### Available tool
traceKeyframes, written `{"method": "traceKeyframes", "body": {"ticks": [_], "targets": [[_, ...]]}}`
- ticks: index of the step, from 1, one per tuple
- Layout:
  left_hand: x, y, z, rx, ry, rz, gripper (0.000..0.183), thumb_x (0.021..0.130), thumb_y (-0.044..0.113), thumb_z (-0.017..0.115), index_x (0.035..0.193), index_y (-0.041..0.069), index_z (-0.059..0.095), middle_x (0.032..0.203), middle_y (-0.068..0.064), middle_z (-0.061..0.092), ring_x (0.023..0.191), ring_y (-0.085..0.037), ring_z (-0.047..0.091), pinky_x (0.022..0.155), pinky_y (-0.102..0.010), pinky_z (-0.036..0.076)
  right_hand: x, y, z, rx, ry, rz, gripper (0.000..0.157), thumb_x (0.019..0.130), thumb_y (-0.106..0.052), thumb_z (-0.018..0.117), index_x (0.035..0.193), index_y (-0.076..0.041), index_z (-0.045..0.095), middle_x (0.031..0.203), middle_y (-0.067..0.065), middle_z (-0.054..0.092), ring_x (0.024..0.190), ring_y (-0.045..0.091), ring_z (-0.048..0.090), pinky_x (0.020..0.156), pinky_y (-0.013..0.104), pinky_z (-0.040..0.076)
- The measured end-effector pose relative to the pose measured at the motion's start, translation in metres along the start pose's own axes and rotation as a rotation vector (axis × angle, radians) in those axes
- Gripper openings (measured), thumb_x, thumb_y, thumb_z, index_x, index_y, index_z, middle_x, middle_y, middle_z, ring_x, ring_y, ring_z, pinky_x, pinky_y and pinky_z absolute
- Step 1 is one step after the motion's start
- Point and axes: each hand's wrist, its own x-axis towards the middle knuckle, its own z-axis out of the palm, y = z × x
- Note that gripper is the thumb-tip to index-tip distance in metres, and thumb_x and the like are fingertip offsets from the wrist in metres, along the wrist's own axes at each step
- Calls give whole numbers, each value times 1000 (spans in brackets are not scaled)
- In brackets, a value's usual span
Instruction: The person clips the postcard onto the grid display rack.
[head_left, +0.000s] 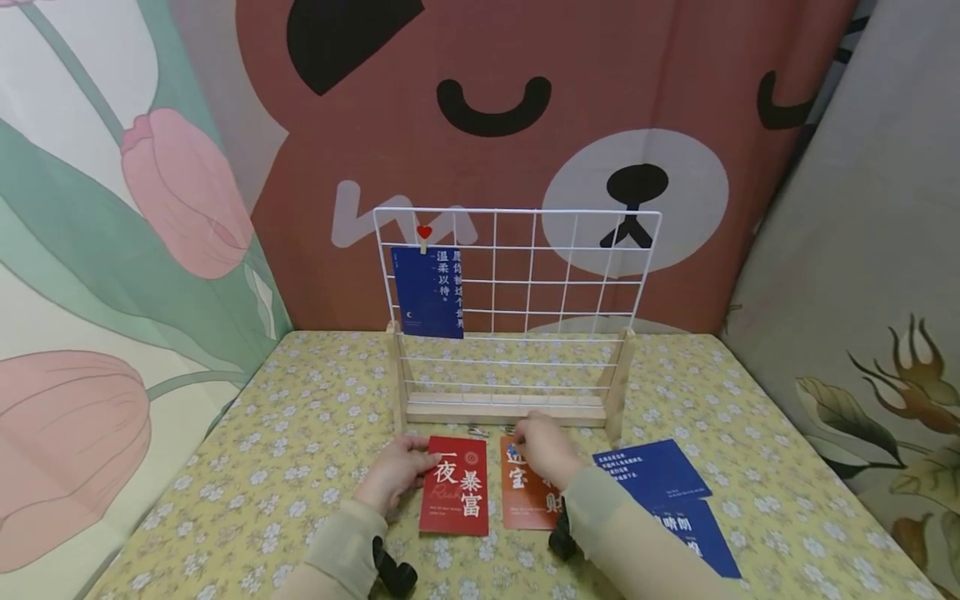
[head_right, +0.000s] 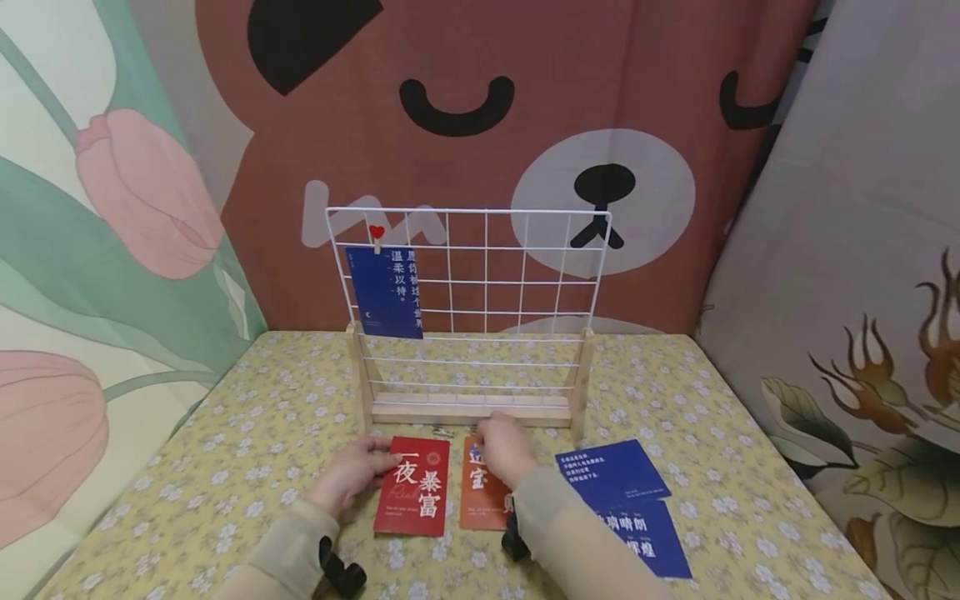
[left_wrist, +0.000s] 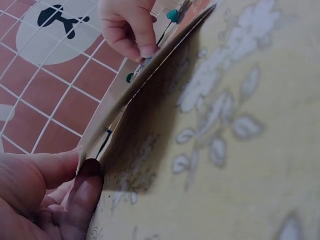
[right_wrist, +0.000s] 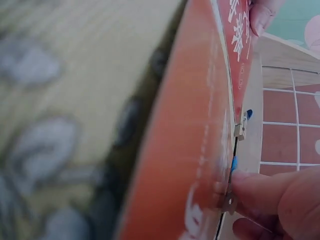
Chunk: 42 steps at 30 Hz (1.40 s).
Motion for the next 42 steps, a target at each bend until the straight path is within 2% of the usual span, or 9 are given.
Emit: {"method": "traceKeyframes", "body": {"ticks": [5, 9, 12, 17, 24, 29, 33, 37, 42], "targets": [[0, -2, 0, 20, 2, 8, 44, 93, 10, 63, 129, -9, 45, 105, -19, 61, 78, -20, 65, 67, -34, 55, -7, -2, -7, 136, -17, 28, 3, 92, -12, 65, 89, -11, 65, 83, -1, 57, 69, 14, 49, 60, 32, 44], [1, -2, 0, 31, 6, 6, 44, 93, 11, 64, 129, -8, 46, 105, -18, 61, 78, -20, 65, 67, -34, 55, -13, -2, -15, 402, -94, 128, 21, 98, -14, 58, 118, -9, 59, 103, 7, 62, 82, 18, 58, 64, 35, 48], [1, -2, -1, 32, 8, 6, 44, 93, 11, 64, 129, -7, 47, 104, -17, 62, 78, -20, 65, 67, -34, 55, -16, 0, -18, 580, -139, 197, 32, 100, -15, 53, 131, -11, 55, 116, 12, 60, 91, 22, 61, 69, 38, 52], [1, -2, 0, 27, 5, 6, 45, 92, 12, 65, 129, -7, 46, 104, -17, 62, 79, -20, 64, 67, -34, 55, -21, 4, -16, 778, -115, 239, 27, 98, -12, 56, 122, -2, 60, 102, 12, 63, 82, 23, 61, 69, 38, 53], [0, -2, 0, 29, 6, 11, 43, 93, 12, 65, 128, -6, 47, 104, -17, 62, 79, -20, 65, 68, -35, 55, -20, 7, -13, 836, -20, 286, 13, 95, -12, 61, 100, 0, 63, 81, 10, 62, 70, 22, 58, 64, 34, 50], [0, -3, -1, 20, 0, 16, 45, 93, 12, 65, 129, -7, 46, 105, -17, 61, 79, -20, 65, 69, -35, 55, -19, 8, -14, 921, -12, 327, 14, 96, -13, 60, 101, 0, 60, 80, 14, 64, 64, 20, 61, 61, 34, 52], [1, -4, 0, 26, 14, 22, 43, 93, 11, 64, 128, -7, 47, 104, -16, 61, 79, -20, 65, 69, -35, 55, -17, 7, -14, 995, 13, 355, 24, 98, -19, 57, 104, 3, 60, 83, 16, 65, 66, 20, 63, 63, 35, 54], [3, -4, -1, 30, 24, 28, 42, 93, 10, 64, 127, -7, 48, 104, -16, 61, 78, -20, 65, 68, -34, 56, -17, 7, -15, 964, 22, 353, 26, 99, -19, 56, 106, 5, 61, 85, 17, 66, 67, 22, 63, 64, 35, 54], [4, -4, -1, 20, 34, 18, 42, 93, 10, 64, 127, -6, 48, 104, -17, 61, 78, -19, 65, 68, -34, 55, -18, 6, -16, 842, 8, 305, 24, 97, -11, 57, 115, 4, 61, 89, 16, 66, 74, 25, 63, 67, 37, 54]]}}
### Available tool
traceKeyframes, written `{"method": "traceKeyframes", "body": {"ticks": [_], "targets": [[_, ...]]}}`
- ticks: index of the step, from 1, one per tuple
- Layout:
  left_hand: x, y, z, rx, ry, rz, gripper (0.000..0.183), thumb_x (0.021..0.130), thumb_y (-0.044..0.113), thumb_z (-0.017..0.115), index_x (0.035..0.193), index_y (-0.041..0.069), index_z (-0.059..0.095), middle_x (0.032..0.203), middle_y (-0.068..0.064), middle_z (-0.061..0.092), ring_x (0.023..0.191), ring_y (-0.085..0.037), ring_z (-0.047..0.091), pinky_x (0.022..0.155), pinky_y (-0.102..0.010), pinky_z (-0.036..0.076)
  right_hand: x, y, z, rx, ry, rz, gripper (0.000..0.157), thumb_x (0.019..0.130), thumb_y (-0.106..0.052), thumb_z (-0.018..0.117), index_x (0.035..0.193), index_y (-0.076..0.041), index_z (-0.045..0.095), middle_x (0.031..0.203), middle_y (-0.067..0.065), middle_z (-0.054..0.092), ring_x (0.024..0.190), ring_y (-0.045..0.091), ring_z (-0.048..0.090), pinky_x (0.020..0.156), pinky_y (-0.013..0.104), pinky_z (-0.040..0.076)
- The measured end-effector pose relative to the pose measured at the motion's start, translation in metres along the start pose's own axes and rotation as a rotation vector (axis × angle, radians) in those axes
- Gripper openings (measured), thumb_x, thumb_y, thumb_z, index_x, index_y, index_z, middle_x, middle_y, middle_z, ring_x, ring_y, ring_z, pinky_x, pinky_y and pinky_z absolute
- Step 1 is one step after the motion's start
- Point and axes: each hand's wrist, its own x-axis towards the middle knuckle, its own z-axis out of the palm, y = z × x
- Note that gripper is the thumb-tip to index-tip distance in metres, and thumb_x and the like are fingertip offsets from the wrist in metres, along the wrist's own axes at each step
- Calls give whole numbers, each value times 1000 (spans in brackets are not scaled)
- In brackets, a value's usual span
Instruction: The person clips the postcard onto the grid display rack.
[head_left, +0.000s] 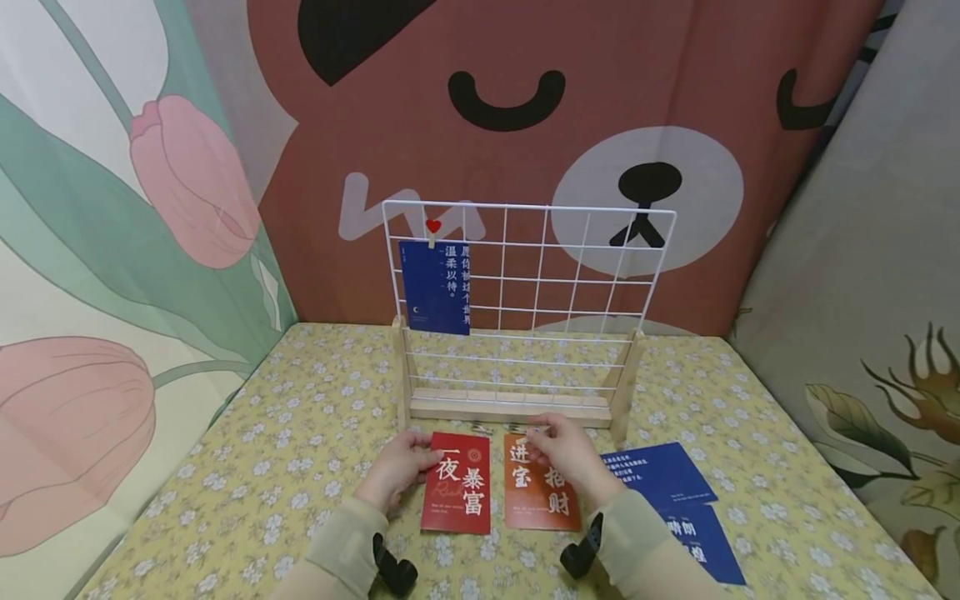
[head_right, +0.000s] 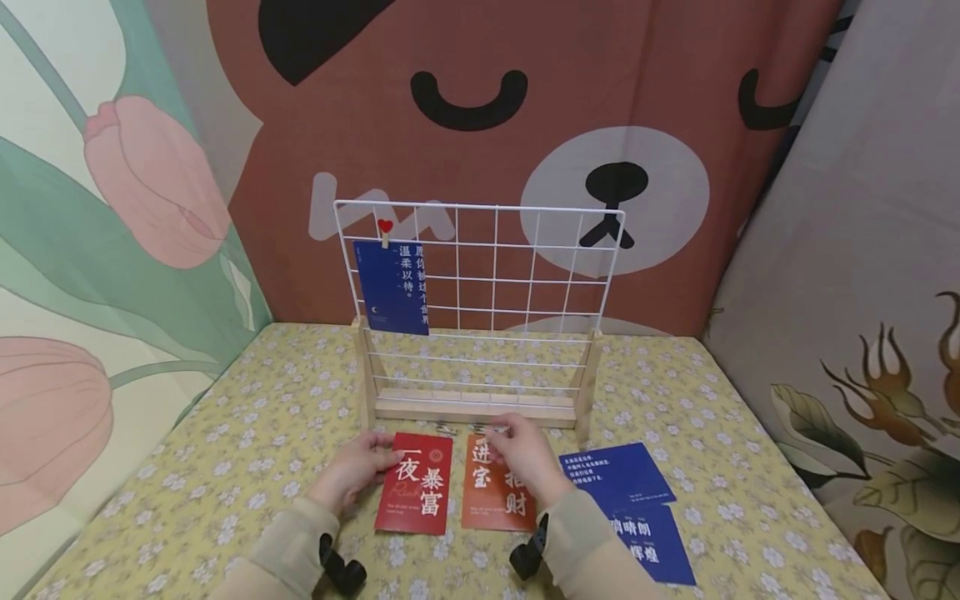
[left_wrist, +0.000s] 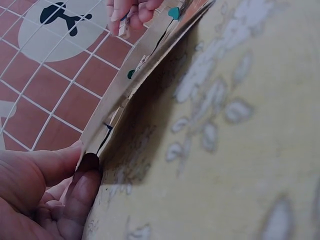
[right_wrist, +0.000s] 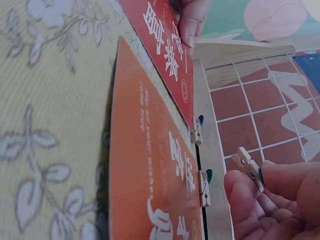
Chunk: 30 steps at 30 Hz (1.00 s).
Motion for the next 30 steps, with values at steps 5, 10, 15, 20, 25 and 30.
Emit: {"method": "traceKeyframes", "body": {"ticks": [5, 10, 15, 20, 25, 30], "targets": [[-1, 2, 2, -1, 14, 10, 39, 92, 9, 64, 125, -8, 50, 103, -17, 62, 78, -19, 66, 68, -33, 56, -1, -3, -2, -27, 20, 21, 19, 98, -15, 58, 108, 0, 63, 92, 12, 66, 78, 21, 61, 72, 38, 53], [-1, 2, 3, -4, 32, 26, 35, 92, 8, 63, 123, -6, 53, 98, -14, 61, 77, -18, 64, 67, -32, 56, 0, -6, -6, -12, 53, 30, 18, 97, -16, 58, 106, -2, 66, 90, 11, 65, 76, 22, 59, 70, 37, 51], [-5, 4, 3, -28, 45, 40, 33, 93, 9, 62, 124, -2, 54, 99, -13, 60, 79, -19, 63, 67, -33, 55, -1, -9, -7, -42, 70, 0, 23, 98, -17, 58, 115, -3, 66, 98, 8, 66, 88, 25, 62, 75, 40, 52], [-7, 6, 3, -55, 56, 62, 37, 94, 10, 62, 129, 2, 53, 98, -11, 60, 77, -19, 64, 63, -33, 54, 0, -13, -9, -82, 84, -42, 25, 97, -17, 58, 117, -4, 66, 100, 7, 67, 91, 24, 64, 79, 43, 53], [-7, 13, 3, -120, 84, 94, 40, 94, 10, 61, 133, 6, 51, 98, -12, 60, 77, -19, 63, 63, -32, 53, -2, -19, -14, -113, 62, -63, 31, 100, -18, 55, 128, -7, 61, 108, 6, 66, 100, 23, 63, 86, 46, 51], [-7, 21, 4, -152, 100, 131, 38, 94, 10, 62, 131, 7, 51, 100, -13, 63, 79, -21, 65, 65, -35, 55, -3, -31, -21, -66, 36, -75, 35, 101, -18, 52, 133, -6, 57, 111, 7, 66, 106, 26, 62, 92, 48, 48]]}}
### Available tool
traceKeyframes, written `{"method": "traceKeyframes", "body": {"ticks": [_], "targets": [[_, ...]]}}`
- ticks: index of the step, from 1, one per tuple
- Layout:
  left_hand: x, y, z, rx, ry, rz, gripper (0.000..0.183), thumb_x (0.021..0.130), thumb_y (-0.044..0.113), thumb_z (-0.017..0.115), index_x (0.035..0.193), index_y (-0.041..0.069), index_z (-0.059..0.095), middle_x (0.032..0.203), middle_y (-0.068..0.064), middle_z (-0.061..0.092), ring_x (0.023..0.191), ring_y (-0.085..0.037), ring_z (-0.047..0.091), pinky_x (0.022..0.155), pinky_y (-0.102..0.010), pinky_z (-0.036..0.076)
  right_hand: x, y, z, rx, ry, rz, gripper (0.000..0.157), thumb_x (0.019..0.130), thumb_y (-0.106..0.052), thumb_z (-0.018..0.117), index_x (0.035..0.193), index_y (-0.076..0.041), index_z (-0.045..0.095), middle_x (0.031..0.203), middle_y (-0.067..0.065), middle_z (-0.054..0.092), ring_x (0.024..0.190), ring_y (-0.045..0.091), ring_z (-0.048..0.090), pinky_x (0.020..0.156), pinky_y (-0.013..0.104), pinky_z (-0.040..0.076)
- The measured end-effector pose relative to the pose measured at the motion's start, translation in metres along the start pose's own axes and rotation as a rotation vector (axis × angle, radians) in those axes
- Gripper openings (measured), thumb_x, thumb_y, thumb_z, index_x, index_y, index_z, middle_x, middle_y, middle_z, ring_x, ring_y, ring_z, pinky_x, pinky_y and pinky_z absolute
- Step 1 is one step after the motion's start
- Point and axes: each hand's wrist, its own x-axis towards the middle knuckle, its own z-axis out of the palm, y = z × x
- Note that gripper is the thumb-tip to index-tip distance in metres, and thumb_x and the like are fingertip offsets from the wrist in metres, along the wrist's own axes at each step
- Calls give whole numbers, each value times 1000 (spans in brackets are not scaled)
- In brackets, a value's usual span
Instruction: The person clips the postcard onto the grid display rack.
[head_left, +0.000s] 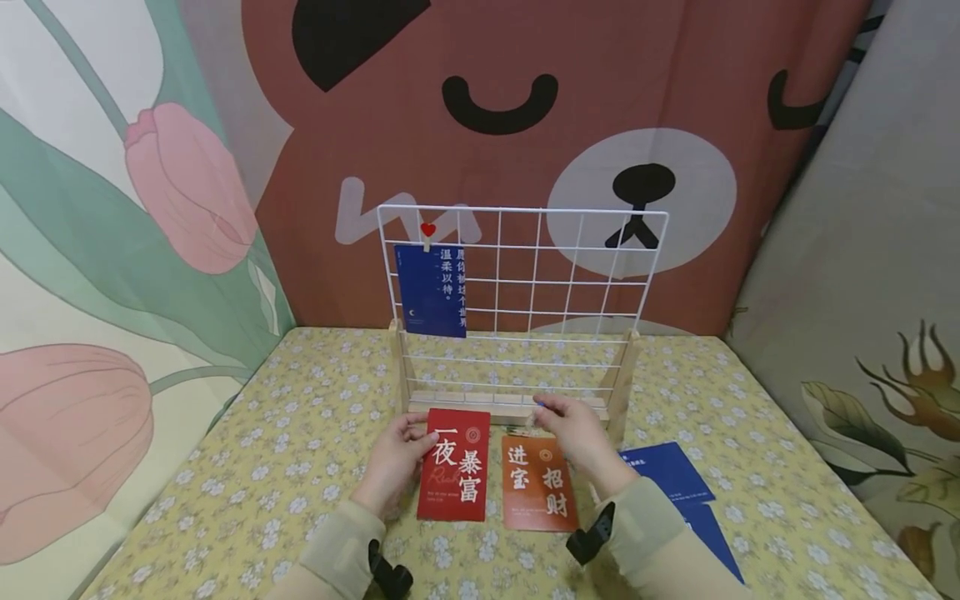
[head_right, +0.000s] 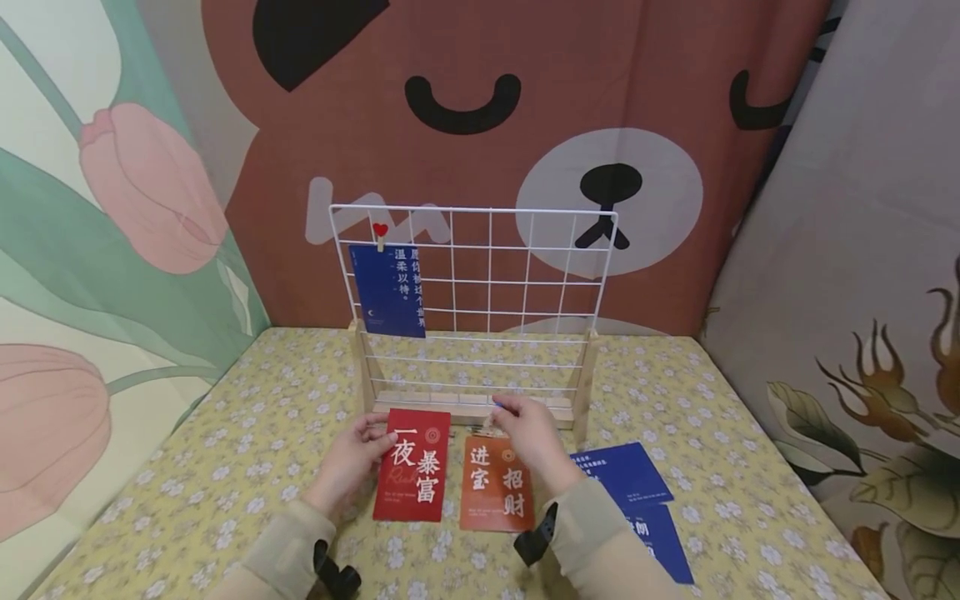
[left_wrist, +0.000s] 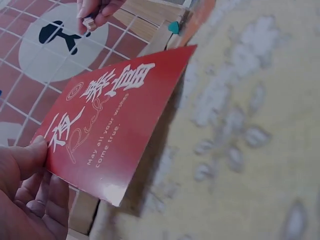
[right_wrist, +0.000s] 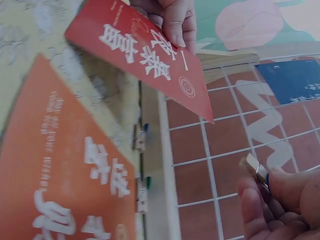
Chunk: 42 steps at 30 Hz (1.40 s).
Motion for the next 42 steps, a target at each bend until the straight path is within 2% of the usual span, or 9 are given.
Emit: {"method": "traceKeyframes", "body": {"ticks": [6, 14, 18, 22, 25, 32, 39, 42], "targets": [[-2, 11, 2, -9, 7, 77, 38, 94, 8, 62, 131, 9, 53, 99, -13, 63, 80, -23, 66, 64, -36, 56, 0, -19, -9, 38, 9, -29, 31, 99, -20, 56, 127, -7, 62, 105, 7, 68, 97, 22, 64, 86, 40, 53], [-5, 28, 8, 0, 8, 137, 41, 94, 13, 63, 133, 14, 51, 104, -11, 62, 86, -23, 64, 68, -35, 55, 2, -47, -20, 1, -11, -85, 30, 99, -20, 56, 125, -8, 62, 108, 7, 68, 99, 21, 63, 90, 42, 50], [-3, 36, 12, -14, 6, 159, 38, 94, 14, 63, 131, 14, 52, 103, -10, 61, 81, -20, 61, 66, -33, 53, 3, -58, -26, -13, -7, -100, 28, 98, -22, 57, 122, -9, 64, 108, 9, 68, 98, 21, 64, 89, 41, 51], [0, 44, 16, -13, 10, 204, 38, 95, 13, 63, 131, 14, 52, 102, -10, 61, 75, -19, 57, 64, -31, 50, 4, -66, -30, -33, -15, -118, 30, 100, -23, 54, 125, -9, 63, 110, 11, 68, 100, 23, 64, 89, 40, 51], [3, 50, 20, -13, 20, 236, 39, 94, 13, 63, 132, 14, 51, 104, -10, 60, 79, -18, 58, 65, -30, 50, 5, -70, -32, -35, -26, -131, 32, 101, -21, 51, 128, -8, 61, 112, 12, 67, 103, 25, 63, 92, 40, 50], [7, 64, 25, -49, 17, 251, 39, 94, 11, 63, 131, 13, 52, 104, -11, 57, 86, -21, 60, 68, -31, 54, 5, -82, -37, -30, -33, -175, 32, 101, -20, 51, 130, -8, 60, 114, 13, 66, 104, 24, 63, 94, 42, 48], [7, 78, 31, -30, 8, 286, 39, 94, 10, 62, 132, 14, 53, 101, -11, 58, 89, -22, 63, 74, -32, 56, 7, -94, -42, -26, -3, -164, 29, 100, -21, 54, 124, -7, 63, 106, 9, 69, 100, 22, 64, 92, 40, 50], [8, 82, 33, -28, 16, 292, 38, 94, 11, 63, 130, 14, 54, 101, -11, 58, 89, -22, 64, 73, -33, 56, 7, -98, -44, -25, 6, -184, 28, 99, -21, 55, 122, -8, 64, 107, 10, 69, 99, 21, 65, 92, 40, 50]]}}
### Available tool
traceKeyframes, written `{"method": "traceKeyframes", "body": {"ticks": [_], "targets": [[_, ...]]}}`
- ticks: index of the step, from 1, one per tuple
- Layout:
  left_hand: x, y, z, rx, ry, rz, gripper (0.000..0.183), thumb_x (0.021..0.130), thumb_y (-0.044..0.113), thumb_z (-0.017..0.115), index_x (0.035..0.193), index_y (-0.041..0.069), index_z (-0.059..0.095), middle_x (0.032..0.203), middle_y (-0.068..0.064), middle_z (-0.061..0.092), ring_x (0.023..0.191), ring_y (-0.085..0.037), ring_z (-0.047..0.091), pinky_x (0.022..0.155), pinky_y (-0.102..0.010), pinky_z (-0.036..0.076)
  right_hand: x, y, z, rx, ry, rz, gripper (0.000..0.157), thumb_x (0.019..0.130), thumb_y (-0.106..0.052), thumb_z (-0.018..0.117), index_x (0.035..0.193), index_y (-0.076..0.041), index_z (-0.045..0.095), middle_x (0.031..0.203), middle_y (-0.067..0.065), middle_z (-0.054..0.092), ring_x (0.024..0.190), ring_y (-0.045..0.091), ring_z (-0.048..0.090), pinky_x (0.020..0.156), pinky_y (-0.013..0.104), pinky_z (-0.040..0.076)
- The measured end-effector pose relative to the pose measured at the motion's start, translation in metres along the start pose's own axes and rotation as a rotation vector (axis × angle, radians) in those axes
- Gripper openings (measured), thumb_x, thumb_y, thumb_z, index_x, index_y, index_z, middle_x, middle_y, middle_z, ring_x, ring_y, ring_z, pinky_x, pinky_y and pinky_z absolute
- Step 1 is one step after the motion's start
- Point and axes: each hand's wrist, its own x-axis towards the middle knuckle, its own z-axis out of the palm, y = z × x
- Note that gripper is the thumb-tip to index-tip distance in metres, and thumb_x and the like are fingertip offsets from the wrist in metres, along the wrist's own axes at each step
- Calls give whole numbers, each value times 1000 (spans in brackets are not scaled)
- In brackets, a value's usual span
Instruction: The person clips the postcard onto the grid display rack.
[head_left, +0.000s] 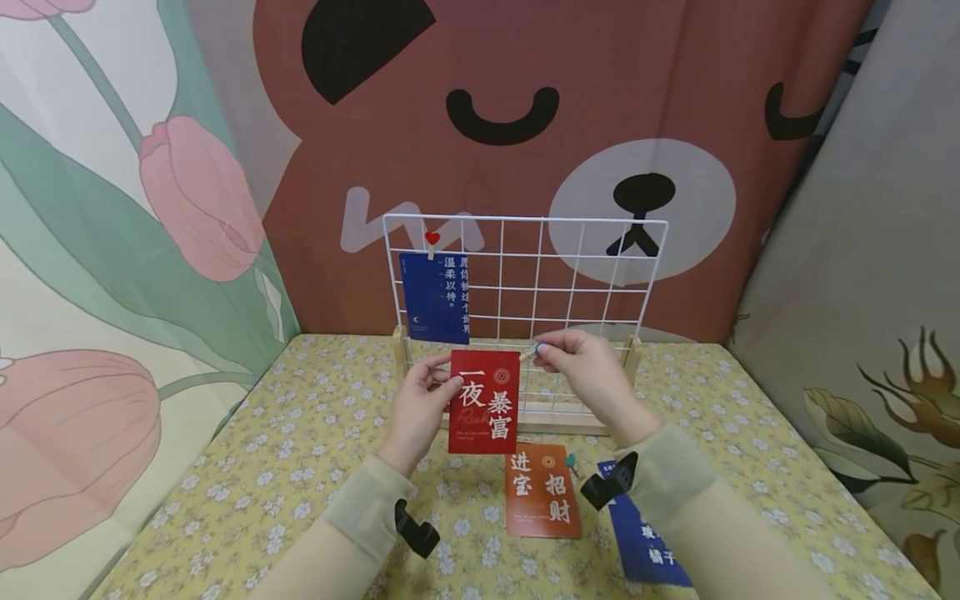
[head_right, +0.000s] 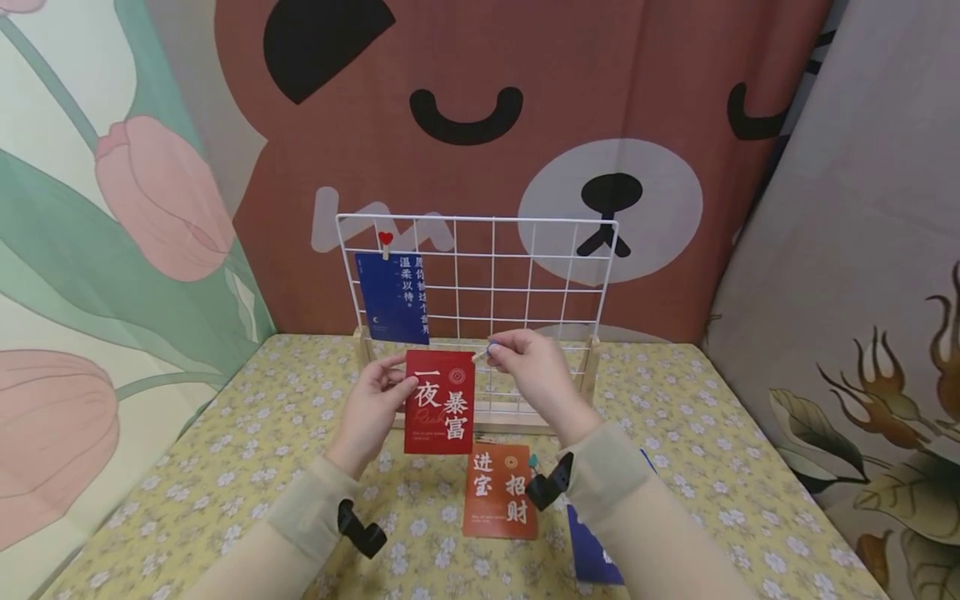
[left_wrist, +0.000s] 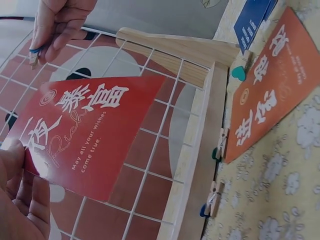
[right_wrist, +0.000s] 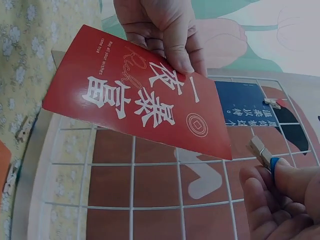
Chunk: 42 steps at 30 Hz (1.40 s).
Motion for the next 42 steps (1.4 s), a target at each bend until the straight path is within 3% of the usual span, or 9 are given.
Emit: {"method": "traceKeyframes", "body": {"ticks": [9, 18, 25, 32, 35, 38, 42], "targets": [[11, 4, 5, -47, 15, 75, 37, 93, 7, 64, 128, 10, 55, 100, -12, 59, 86, -22, 62, 69, -31, 56, 1, -10, -8, -50, 19, -36, 26, 98, -26, 57, 119, -14, 66, 112, 5, 68, 106, 22, 61, 94, 45, 47], [22, 14, 12, -5, 25, 120, 33, 92, 7, 65, 124, 11, 58, 97, -10, 60, 86, -21, 62, 69, -30, 56, 10, -23, -15, -117, 67, -78, 25, 97, -28, 59, 117, -15, 68, 114, 3, 66, 111, 23, 56, 94, 47, 43], [32, 31, 18, 1, 15, 159, 32, 93, 10, 65, 124, 14, 57, 97, -9, 59, 89, -21, 62, 73, -31, 55, 16, -36, -20, -166, 77, -132, 27, 97, -27, 59, 119, -13, 68, 118, 3, 64, 104, 21, 56, 85, 41, 46], [45, 47, 25, 49, 52, 218, 31, 91, 12, 67, 121, 16, 60, 95, -5, 59, 90, -17, 60, 74, -27, 53, 24, -46, -25, -218, 113, -169, 27, 97, -30, 59, 118, -15, 68, 112, 2, 66, 89, 23, 53, 70, 37, 44], [50, 53, 27, 56, 60, 222, 30, 92, 13, 67, 121, 18, 59, 96, -5, 59, 92, -16, 60, 76, -29, 53, 28, -52, -28, -253, 119, -193, 28, 97, -29, 59, 120, -15, 67, 117, 3, 65, 97, 20, 56, 74, 34, 47], [55, 59, 29, 54, 63, 229, 30, 93, 15, 66, 121, 19, 59, 97, -6, 59, 92, -17, 60, 76, -31, 54, 34, -59, -31, -277, 129, -208, 29, 97, -28, 59, 122, -16, 66, 119, 3, 64, 92, 24, 57, 68, 35, 47], [60, 66, 31, 57, 70, 235, 30, 93, 17, 66, 121, 20, 59, 96, -5, 59, 90, -18, 60, 73, -32, 55, 43, -70, -36, -291, 144, -216, 29, 97, -27, 59, 123, -15, 66, 118, 4, 63, 93, 24, 57, 72, 37, 49]]}}
